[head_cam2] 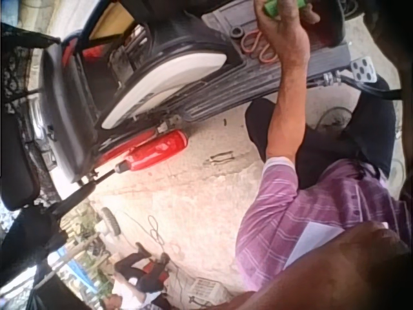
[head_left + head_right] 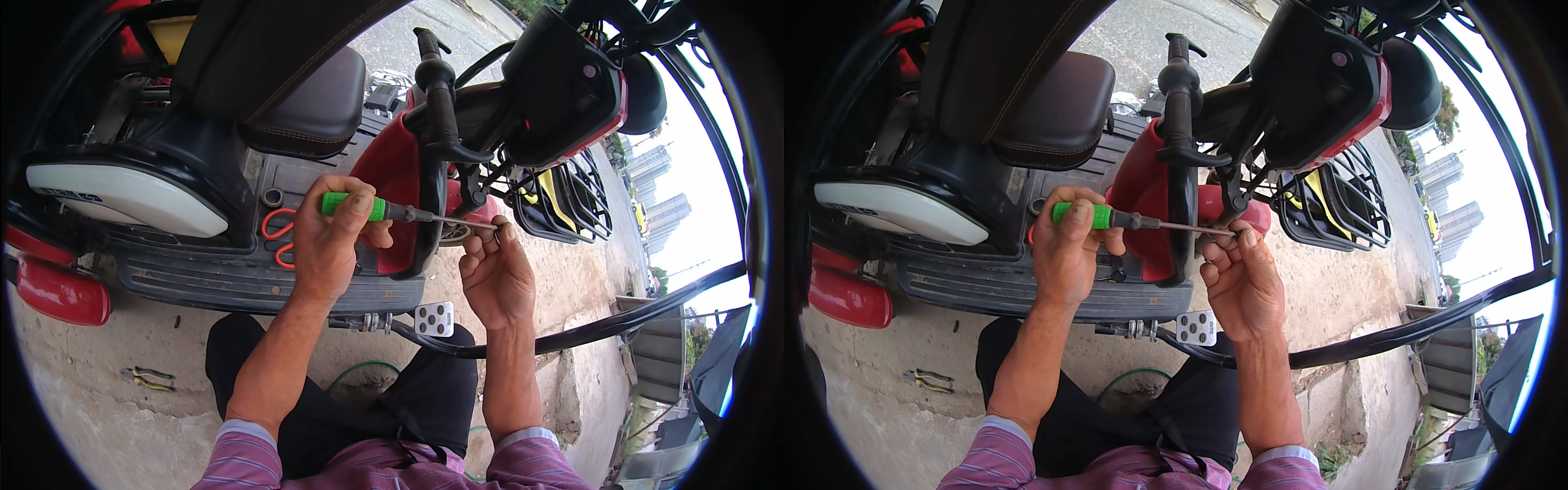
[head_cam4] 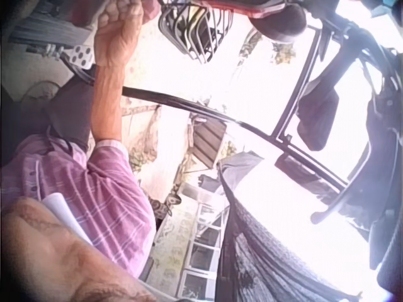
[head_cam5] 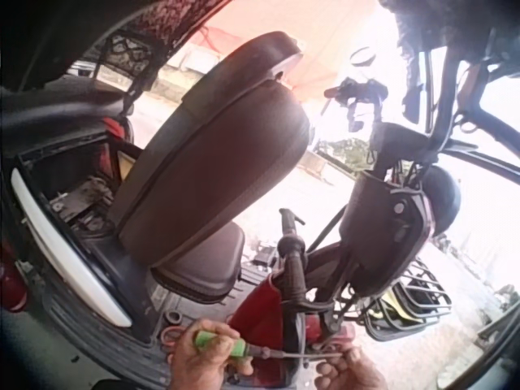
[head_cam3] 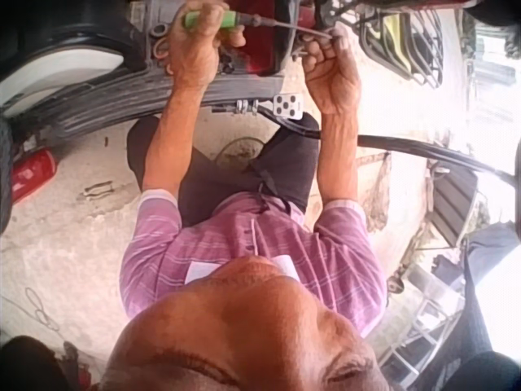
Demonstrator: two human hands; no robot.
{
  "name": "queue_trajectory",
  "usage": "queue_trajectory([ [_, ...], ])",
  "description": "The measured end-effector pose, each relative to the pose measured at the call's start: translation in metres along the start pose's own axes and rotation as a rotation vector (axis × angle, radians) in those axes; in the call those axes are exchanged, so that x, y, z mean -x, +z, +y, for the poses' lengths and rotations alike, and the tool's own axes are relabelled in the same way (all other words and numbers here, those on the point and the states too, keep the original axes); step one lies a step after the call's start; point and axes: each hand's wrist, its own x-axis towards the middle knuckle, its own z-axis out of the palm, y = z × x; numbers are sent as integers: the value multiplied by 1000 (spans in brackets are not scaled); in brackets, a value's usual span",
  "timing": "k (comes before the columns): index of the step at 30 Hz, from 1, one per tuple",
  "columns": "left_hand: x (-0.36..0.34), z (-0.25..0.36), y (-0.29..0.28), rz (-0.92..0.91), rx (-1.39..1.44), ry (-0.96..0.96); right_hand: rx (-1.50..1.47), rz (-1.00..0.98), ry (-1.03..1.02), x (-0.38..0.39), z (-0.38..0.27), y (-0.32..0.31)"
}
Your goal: The person uses a screwdriver to tighten screws on the handlebar assembly of a red electric scooter. They work on both the left and right sides of the handlebars, securing the plastic covers and components.
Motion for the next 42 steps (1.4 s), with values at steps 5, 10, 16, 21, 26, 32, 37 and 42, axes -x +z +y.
queue_trajectory([
  [5,3,3,1,-72,-21,29,100,23,-93,-1,-1,1],
  [10,1,15,8,-249,-94,94,192,16,-229,-6,-13,4],
  [16,2,-13,16,-138,-4,-158,266,65,-284,-18,-18,4],
  [21,8,-39,31,-186,-9,-118,161,93,-225,-31,-32,-17],
  [26,2,-51,31,-164,-41,-31,160,150,-194,-48,-26,-27],
  [32,-15,-60,40,-115,-23,41,212,195,-225,-79,-31,-23],
  [37,-31,-61,44,-72,65,-74,211,250,-215,-102,-37,-15],
  [42,-55,-52,44,-83,14,-167,31,223,-76,-113,-40,-8],
])
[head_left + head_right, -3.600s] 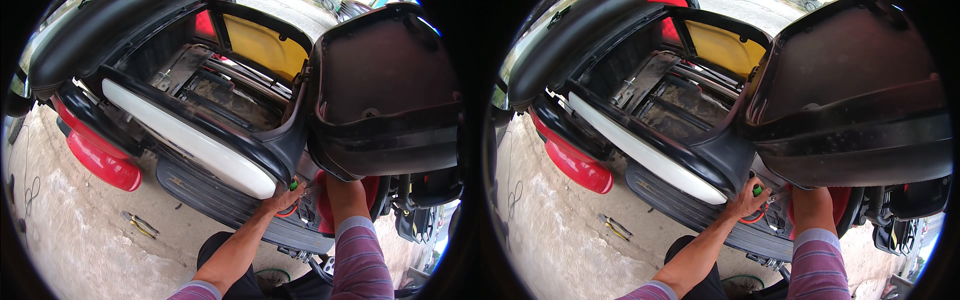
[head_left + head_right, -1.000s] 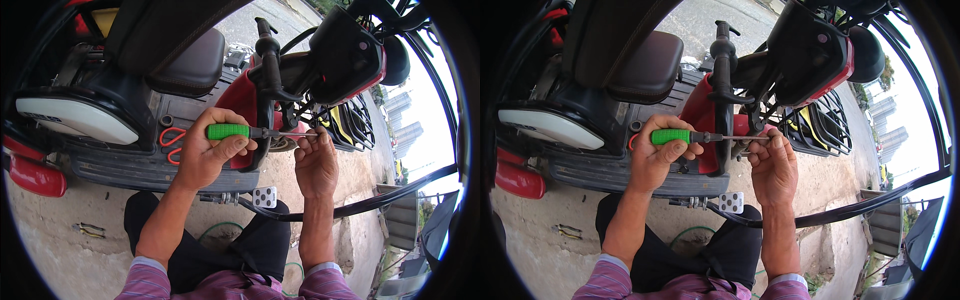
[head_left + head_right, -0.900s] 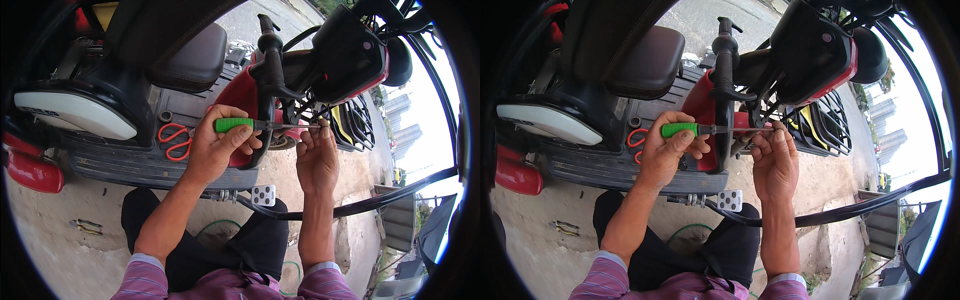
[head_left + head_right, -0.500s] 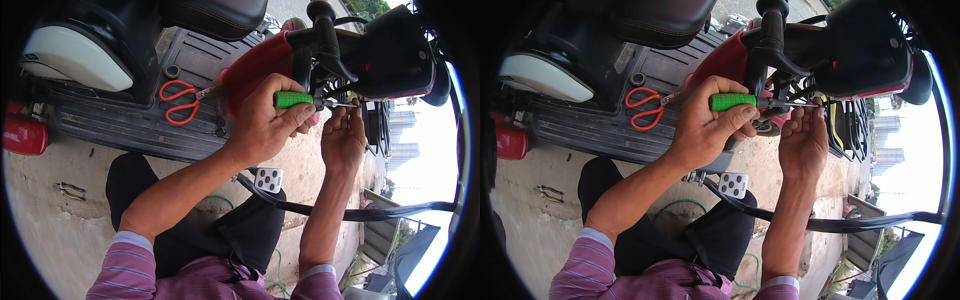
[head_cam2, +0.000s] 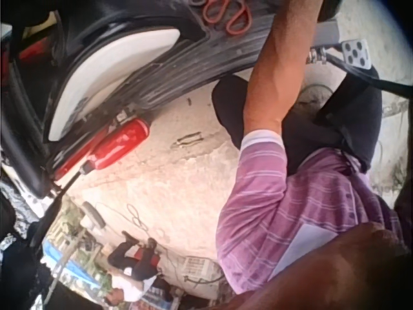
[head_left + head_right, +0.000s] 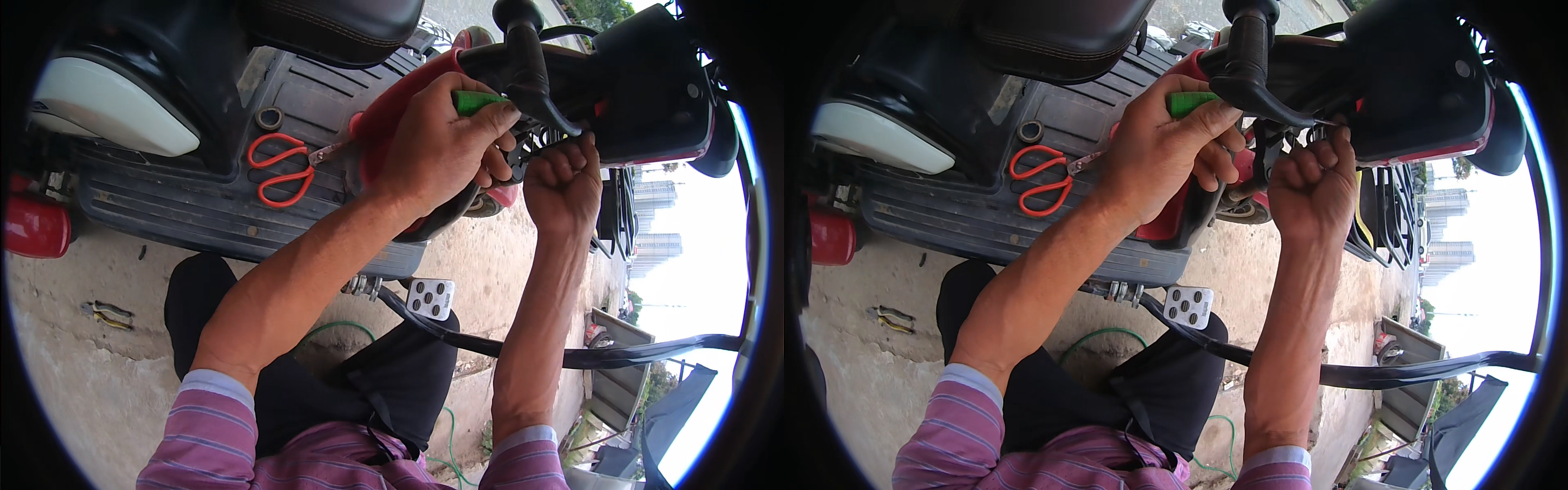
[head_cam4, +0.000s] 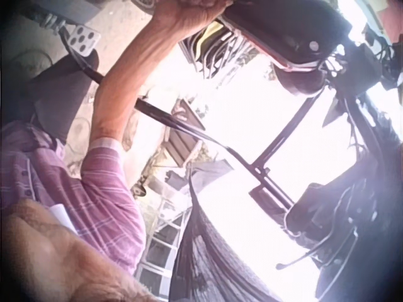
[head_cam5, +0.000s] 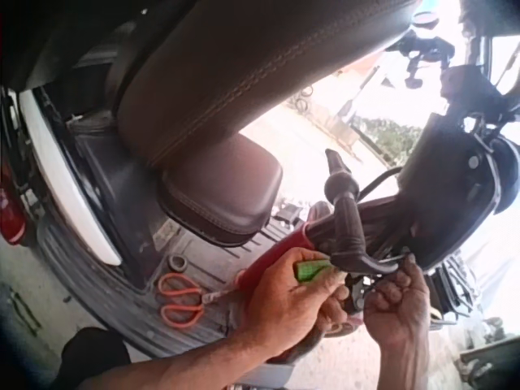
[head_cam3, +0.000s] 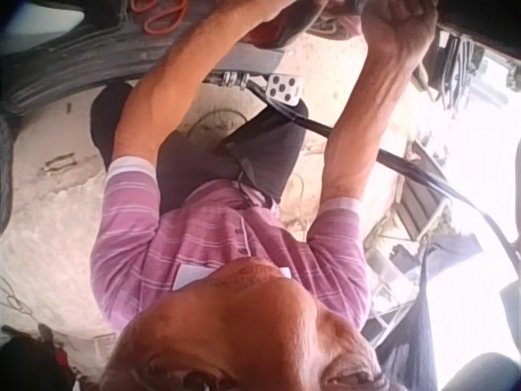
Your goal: The person uses a screwdriver to tighten screws on the handlebar assembly of a red electric scooter. They work on both the left and right sides of the handlebars, securing the plastic covers and components.
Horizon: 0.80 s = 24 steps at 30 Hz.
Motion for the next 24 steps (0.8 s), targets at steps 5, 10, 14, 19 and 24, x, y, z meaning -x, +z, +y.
queue_trajectory([
  [5,-14,9,-5,-40,-45,-37,-102,80,4,-1,3,12],
  [10,-30,10,-13,-102,-61,-63,-188,-31,4,-3,5,3],
  [14,-35,14,-14,-143,-72,-83,-226,-79,-2,-5,6,-6],
  [19,-43,14,-18,-189,-76,-100,-295,-133,18,-5,7,-6],
  [24,-54,7,-17,-225,-83,-130,-218,-124,-13,1,7,-11],
])
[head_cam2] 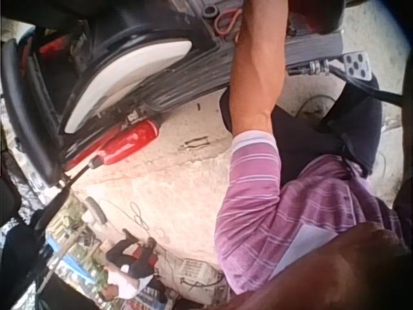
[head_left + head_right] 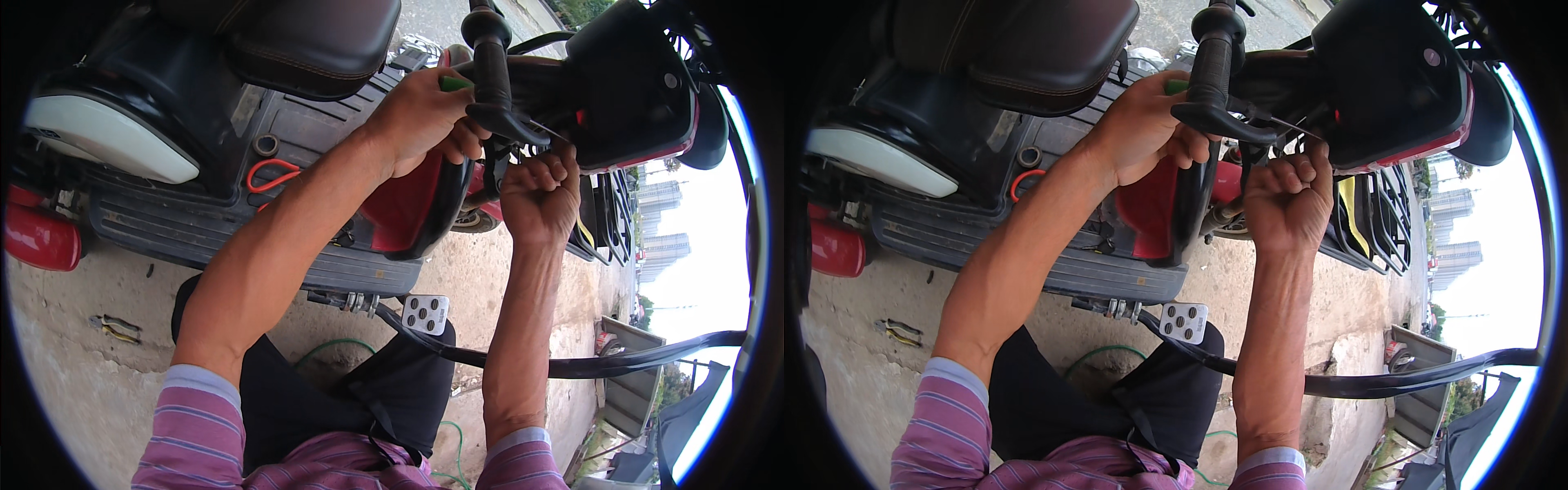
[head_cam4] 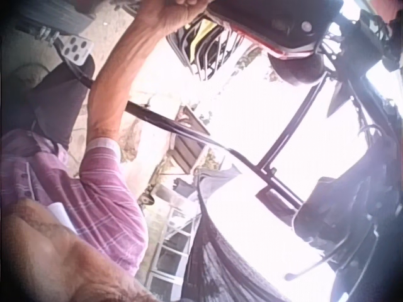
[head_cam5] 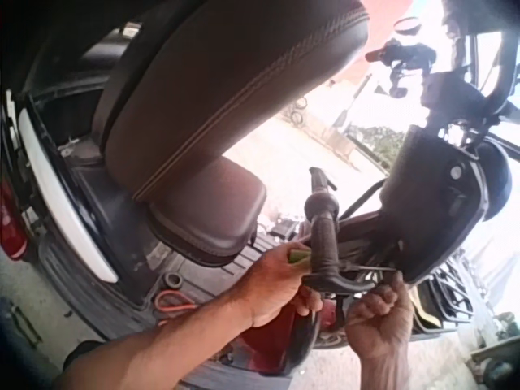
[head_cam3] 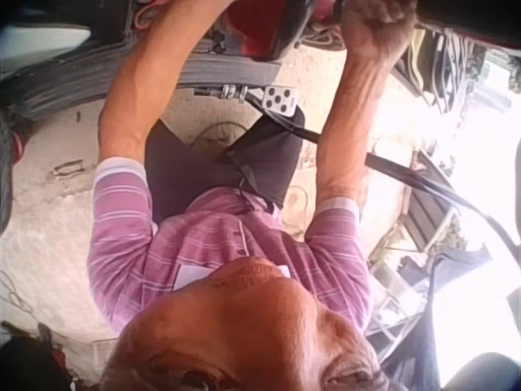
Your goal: The person uses a screwdriver to tighten screws on the handlebar assembly of a red electric scooter. They work on both the left and right sides of the handlebars, securing the plastic covers and components.
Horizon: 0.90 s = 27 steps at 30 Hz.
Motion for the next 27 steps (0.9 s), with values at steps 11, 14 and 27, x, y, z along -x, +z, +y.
queue_trajectory([
  [11,-14,10,-1,14,-90,-50,140,179,-66,12,-9,-19],
  [14,-18,8,-4,6,-82,-71,133,205,-107,15,-10,-21],
  [27,-22,2,-11,-99,130,-3,670,284,-517,13,-5,-12],
])
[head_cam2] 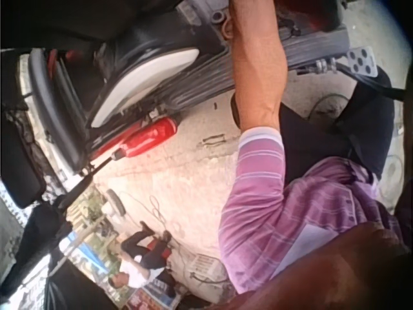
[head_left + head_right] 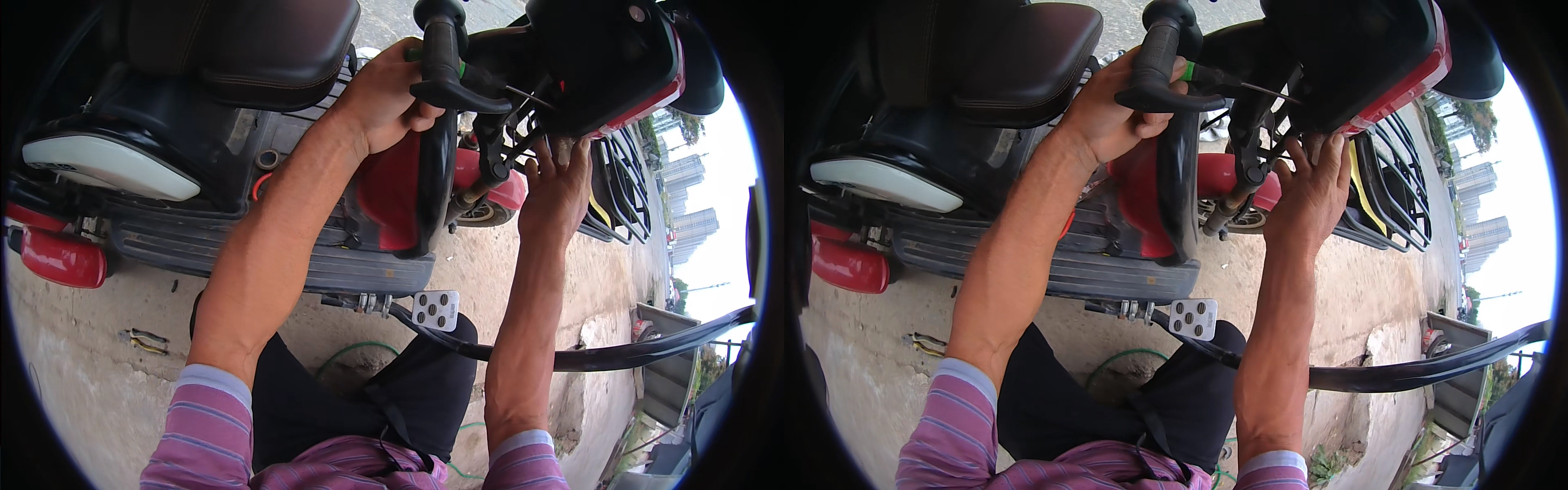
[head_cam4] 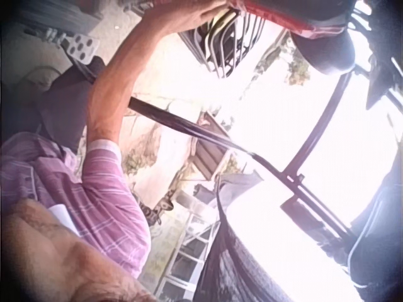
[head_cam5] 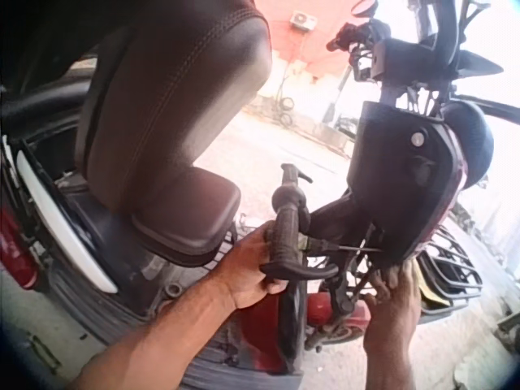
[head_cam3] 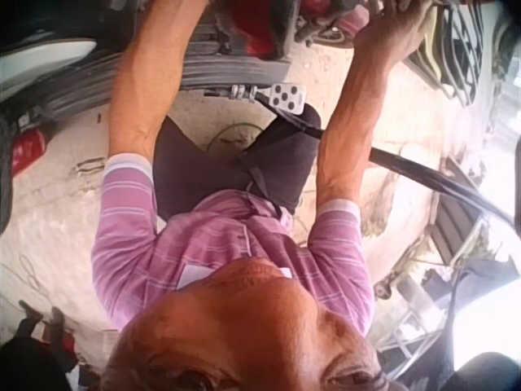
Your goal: The person uses a screwdriver to tighten screws on the handlebar assembly of a red electric scooter. They work on both the left and right sides of the handlebars, securing the plastic covers and components.
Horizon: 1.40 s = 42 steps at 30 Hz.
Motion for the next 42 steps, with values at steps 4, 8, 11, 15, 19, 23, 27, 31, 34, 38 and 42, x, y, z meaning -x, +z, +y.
queue_trajectory([
  [4,4,-2,8,101,59,-64,392,6,-238,1,3,1],
  [8,5,1,5,17,47,-28,816,16,-379,-9,-4,3],
  [11,9,4,15,72,-16,-17,935,2,-388,-16,-7,5],
  [15,11,7,22,161,-154,-64,995,55,-457,-20,-4,4],
  [19,8,7,17,102,-53,-53,1045,85,-473,-21,-2,3],
  [23,0,3,6,60,87,-41,1075,106,-527,-22,1,4],
  [27,2,-1,8,88,53,6,1025,89,-446,-22,0,5],
  [31,12,5,21,104,-79,24,1022,91,-463,-23,3,2],
  [34,15,10,19,138,-202,-44,963,63,-455,-24,5,1],
  [38,12,8,13,137,-26,-57,860,12,-469,-21,6,3],
  [42,8,1,6,70,13,24,898,0,-449,-19,3,8],
])
